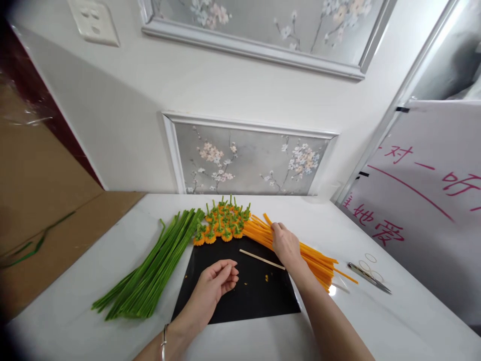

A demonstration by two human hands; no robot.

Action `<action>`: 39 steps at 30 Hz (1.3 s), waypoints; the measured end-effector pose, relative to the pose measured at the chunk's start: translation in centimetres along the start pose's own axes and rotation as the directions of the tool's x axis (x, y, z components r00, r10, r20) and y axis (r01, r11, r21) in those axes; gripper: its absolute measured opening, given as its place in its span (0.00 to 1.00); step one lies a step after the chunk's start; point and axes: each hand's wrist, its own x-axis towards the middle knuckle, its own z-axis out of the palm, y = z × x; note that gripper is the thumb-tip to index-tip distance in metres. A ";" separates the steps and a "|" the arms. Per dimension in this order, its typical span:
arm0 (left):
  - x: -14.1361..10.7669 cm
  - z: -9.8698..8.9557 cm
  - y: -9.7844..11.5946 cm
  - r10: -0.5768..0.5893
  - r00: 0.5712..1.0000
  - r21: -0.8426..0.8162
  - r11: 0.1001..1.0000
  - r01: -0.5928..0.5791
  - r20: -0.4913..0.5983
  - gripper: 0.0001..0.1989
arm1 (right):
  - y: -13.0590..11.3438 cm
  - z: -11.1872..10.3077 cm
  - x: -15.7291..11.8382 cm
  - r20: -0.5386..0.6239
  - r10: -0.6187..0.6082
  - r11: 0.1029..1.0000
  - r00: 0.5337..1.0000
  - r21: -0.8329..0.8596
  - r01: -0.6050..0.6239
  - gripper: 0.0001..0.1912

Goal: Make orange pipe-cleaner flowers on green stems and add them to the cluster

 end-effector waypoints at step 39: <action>0.6 0.1 2.4 0.089 0.996 0.200 0.976 -0.082 -0.029 0.15 | -7.6 -0.7 -5.5 -0.081 -0.112 0.511 0.990 0.850 0.128 0.10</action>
